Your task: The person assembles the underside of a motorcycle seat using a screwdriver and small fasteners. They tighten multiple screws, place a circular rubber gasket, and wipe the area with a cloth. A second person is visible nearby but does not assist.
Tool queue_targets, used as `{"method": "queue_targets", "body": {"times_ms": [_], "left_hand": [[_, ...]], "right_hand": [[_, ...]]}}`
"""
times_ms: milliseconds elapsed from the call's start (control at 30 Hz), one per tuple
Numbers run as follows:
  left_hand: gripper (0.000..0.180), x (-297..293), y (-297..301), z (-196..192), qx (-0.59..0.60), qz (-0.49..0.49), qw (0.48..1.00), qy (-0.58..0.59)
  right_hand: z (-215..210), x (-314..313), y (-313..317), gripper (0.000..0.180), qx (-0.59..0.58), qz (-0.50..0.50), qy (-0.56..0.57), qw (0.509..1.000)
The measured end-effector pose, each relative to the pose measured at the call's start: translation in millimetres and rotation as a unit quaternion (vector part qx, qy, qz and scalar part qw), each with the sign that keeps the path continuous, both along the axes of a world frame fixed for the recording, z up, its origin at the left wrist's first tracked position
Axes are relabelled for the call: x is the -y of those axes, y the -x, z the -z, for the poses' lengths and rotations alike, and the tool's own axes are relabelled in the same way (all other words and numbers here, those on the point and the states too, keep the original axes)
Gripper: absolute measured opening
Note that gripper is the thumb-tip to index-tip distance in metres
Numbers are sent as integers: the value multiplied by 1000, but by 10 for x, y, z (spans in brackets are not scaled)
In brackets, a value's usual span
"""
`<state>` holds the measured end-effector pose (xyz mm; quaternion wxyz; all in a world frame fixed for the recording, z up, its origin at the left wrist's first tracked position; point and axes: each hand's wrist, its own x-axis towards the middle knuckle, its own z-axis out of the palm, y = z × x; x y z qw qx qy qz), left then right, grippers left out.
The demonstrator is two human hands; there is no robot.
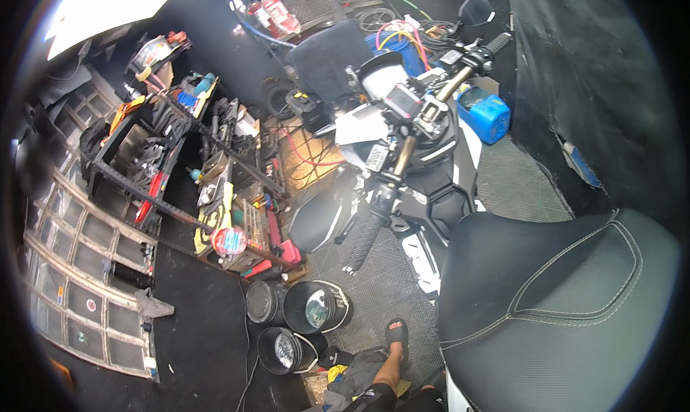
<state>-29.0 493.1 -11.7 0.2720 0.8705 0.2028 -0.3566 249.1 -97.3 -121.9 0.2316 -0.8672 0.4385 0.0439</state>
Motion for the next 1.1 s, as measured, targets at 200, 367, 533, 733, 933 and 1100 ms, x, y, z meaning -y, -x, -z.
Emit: {"method": "queue_targets", "body": {"times_ms": [200,367,533,733,933,1100], "left_hand": [[61,-295,-76,77,-64,-106,992,27],[58,-459,-627,127,121,-85,975,-166],[44,-734,-2468,143,196,-147,969,-14],[16,-1323,-3926,517,119,-181,953,210],[51,-1627,-4282,457,32,-85,972,219],[51,-2064,-4192,364,2,-69,986,153]], "right_hand": [[-274,50,390,18,61,-35,5,998],[-1078,-135,890,18,273,-112,11,956],[-2064,-1217,1052,30,199,-100,-78,972],[-1413,-2749,-186,37,-57,-439,-178,879],[-413,-5204,-2283,31,-49,-311,-452,835],[-689,-6558,-3592,34,-129,-644,-230,718]]}}
